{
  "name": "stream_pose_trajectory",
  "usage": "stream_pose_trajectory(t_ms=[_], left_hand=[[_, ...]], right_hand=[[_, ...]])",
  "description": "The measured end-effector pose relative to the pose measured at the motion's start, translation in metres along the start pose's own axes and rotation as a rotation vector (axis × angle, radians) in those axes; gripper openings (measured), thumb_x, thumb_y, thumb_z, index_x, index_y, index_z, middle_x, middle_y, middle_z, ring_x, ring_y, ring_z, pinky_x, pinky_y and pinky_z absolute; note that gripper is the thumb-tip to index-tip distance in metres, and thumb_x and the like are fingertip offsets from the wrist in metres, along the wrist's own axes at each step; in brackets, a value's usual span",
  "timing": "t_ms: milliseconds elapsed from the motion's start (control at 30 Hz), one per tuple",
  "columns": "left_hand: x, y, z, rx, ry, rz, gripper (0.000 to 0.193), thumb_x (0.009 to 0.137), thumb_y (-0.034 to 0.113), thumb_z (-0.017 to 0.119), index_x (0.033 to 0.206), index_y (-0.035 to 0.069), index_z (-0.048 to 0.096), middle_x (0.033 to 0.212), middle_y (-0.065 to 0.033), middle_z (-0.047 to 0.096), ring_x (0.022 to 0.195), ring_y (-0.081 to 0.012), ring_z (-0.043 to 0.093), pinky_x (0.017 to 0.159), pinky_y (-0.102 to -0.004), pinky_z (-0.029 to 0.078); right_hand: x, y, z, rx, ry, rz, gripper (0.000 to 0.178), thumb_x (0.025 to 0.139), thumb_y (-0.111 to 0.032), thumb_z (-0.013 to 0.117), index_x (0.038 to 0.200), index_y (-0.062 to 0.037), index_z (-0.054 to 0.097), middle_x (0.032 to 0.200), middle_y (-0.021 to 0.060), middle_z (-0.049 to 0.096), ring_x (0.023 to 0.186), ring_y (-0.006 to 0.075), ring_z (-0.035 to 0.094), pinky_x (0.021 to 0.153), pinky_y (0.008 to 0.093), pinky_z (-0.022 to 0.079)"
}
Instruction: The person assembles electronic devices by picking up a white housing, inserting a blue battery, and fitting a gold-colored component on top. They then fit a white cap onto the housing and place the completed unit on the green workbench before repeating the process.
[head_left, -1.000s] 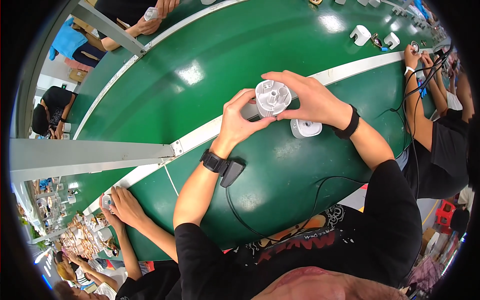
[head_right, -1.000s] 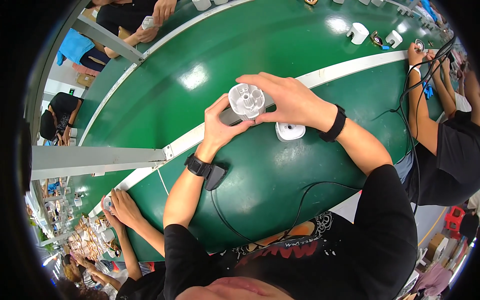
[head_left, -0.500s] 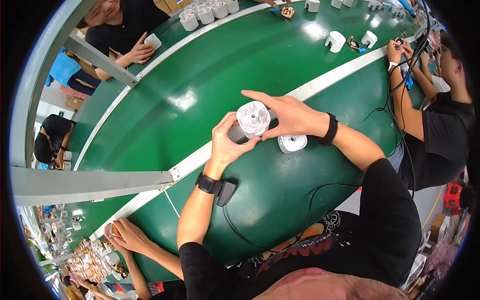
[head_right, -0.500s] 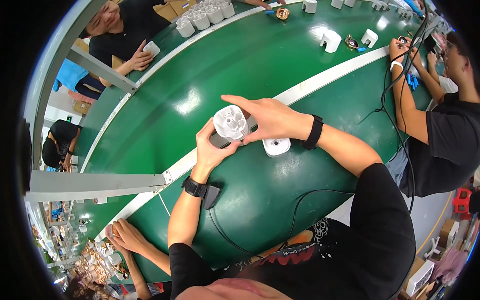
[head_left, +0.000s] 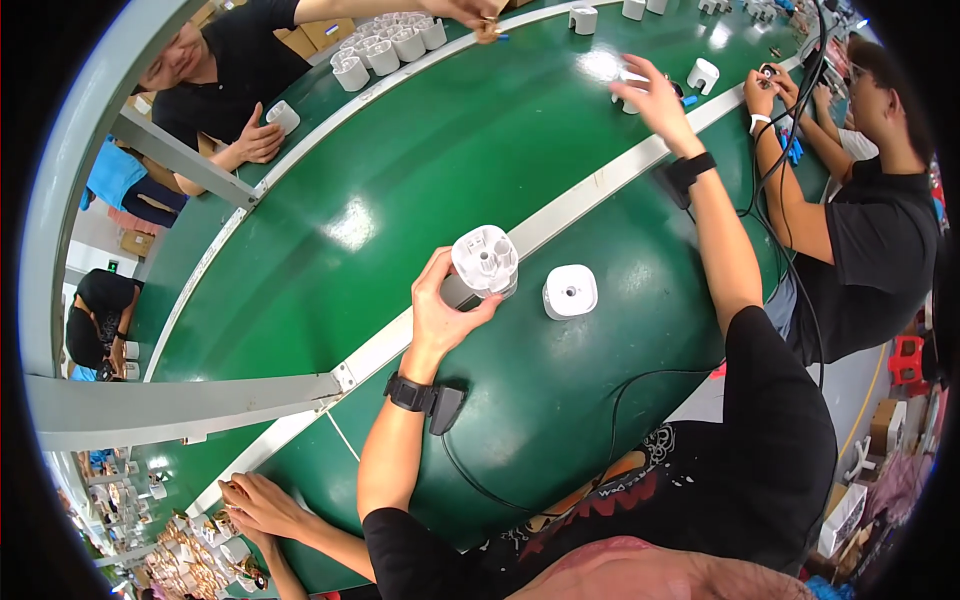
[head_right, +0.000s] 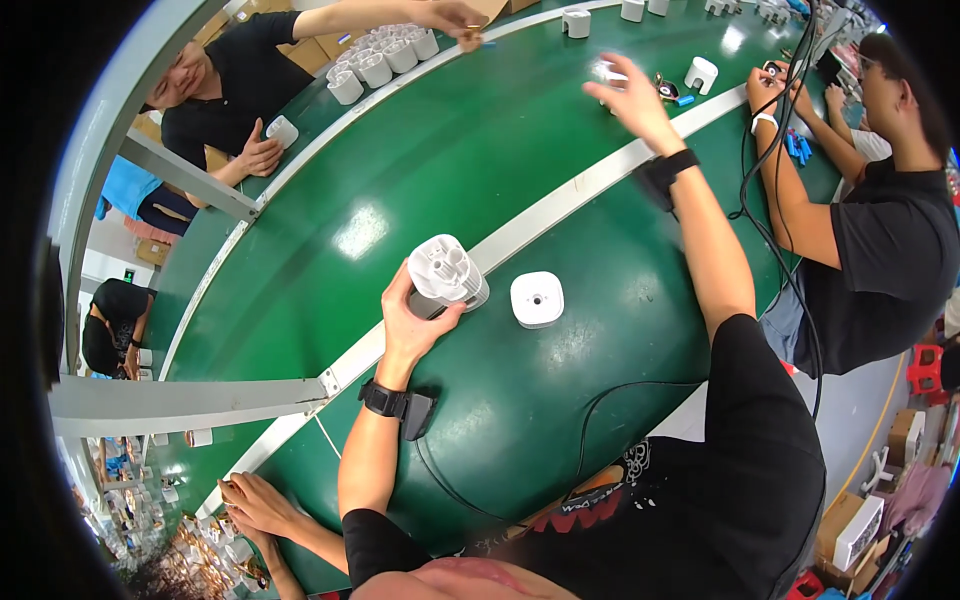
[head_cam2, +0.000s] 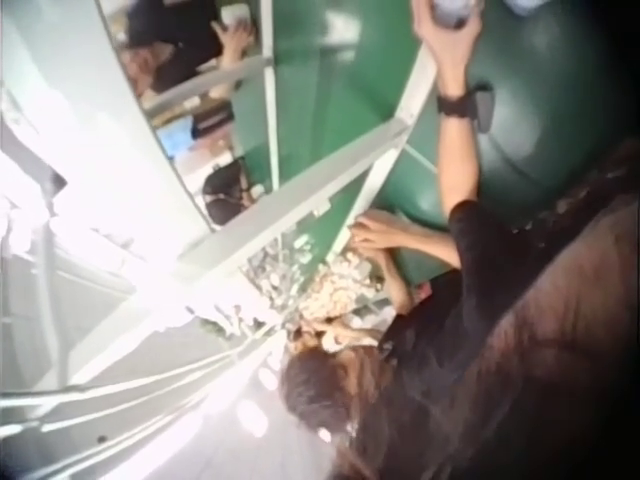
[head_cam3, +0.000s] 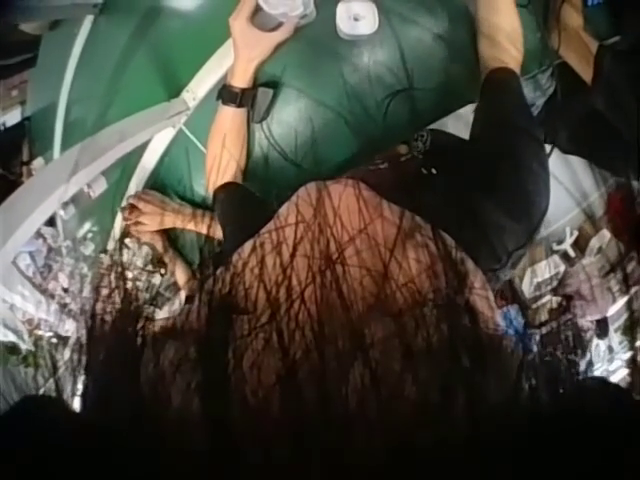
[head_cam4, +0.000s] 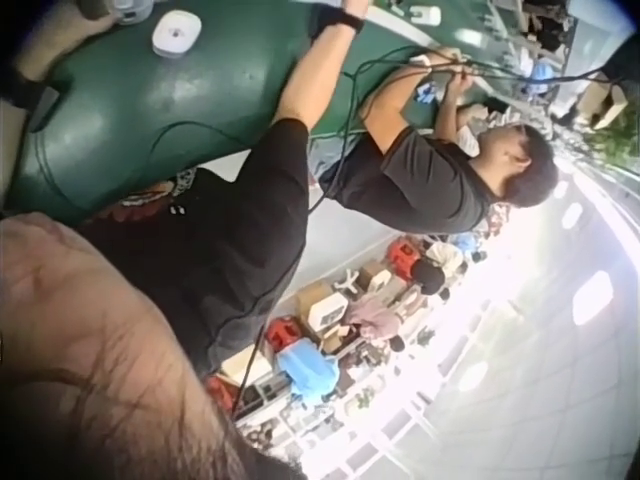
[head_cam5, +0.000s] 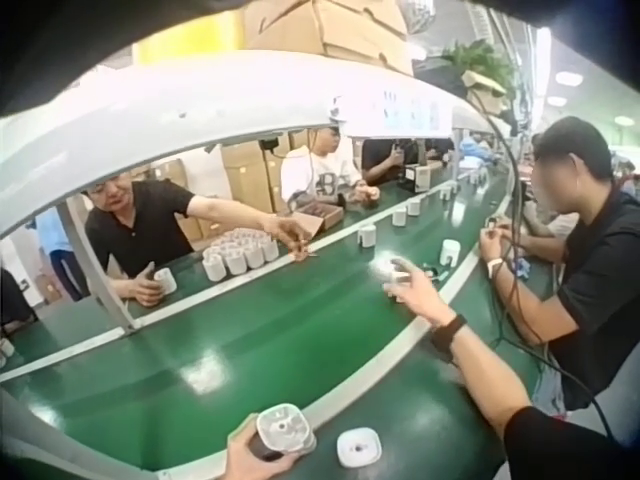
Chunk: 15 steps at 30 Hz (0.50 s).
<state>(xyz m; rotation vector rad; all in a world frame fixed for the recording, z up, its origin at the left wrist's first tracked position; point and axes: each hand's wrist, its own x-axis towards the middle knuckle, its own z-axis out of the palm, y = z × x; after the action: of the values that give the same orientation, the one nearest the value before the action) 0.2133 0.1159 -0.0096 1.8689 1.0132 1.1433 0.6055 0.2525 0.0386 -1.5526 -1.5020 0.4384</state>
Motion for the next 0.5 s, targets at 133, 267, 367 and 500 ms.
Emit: stream_pose_trajectory(t_ms=[133, 267, 367, 500], left_hand=[[0.001, 0.000, 0.001, 0.019, -0.001, -0.002, 0.051, 0.061, 0.011, 0.085, 0.107, 0.001, 0.065, 0.099, -0.0063, 0.064, 0.090, -0.0174, 0.062, 0.086, -0.0311, 0.050], [-0.002, 0.003, -0.003, 0.036, -0.003, -0.016, 0.050, 0.062, 0.011, 0.085, 0.106, 0.001, 0.065, 0.100, -0.0064, 0.064, 0.091, -0.0176, 0.063, 0.087, -0.0311, 0.049], [-0.002, 0.005, 0.001, 0.014, 0.000, -0.002, 0.051, 0.062, 0.012, 0.085, 0.106, 0.001, 0.064, 0.100, -0.0064, 0.065, 0.091, -0.0179, 0.063, 0.088, -0.0312, 0.049], [-0.002, 0.004, 0.006, 0.011, -0.001, -0.003, 0.051, 0.061, 0.012, 0.085, 0.107, 0.001, 0.064, 0.100, -0.0067, 0.065, 0.092, -0.0186, 0.063, 0.088, -0.0312, 0.049]], right_hand=[[0.019, 0.065, -0.008, -0.297, 0.141, -0.068, 0.067, 0.089, -0.027, 0.070, 0.146, -0.0086, 0.041, 0.138, 0.0153, 0.054, 0.124, 0.0268, 0.055, 0.107, 0.0373, 0.041], [0.020, 0.076, 0.002, -0.134, 0.016, -0.129, 0.069, 0.087, -0.028, 0.072, 0.146, -0.0085, 0.042, 0.136, 0.0173, 0.055, 0.122, 0.0263, 0.056, 0.105, 0.0369, 0.042], [0.027, 0.082, 0.000, 0.031, -0.107, -0.089, 0.071, 0.086, -0.027, 0.073, 0.146, -0.0083, 0.041, 0.134, 0.0178, 0.056, 0.119, 0.0253, 0.058, 0.103, 0.0361, 0.043], [0.023, 0.071, 0.000, 0.023, -0.128, 0.050, 0.073, 0.084, -0.022, 0.075, 0.146, -0.0071, 0.041, 0.132, 0.0169, 0.057, 0.114, 0.0233, 0.060, 0.100, 0.0346, 0.046]])
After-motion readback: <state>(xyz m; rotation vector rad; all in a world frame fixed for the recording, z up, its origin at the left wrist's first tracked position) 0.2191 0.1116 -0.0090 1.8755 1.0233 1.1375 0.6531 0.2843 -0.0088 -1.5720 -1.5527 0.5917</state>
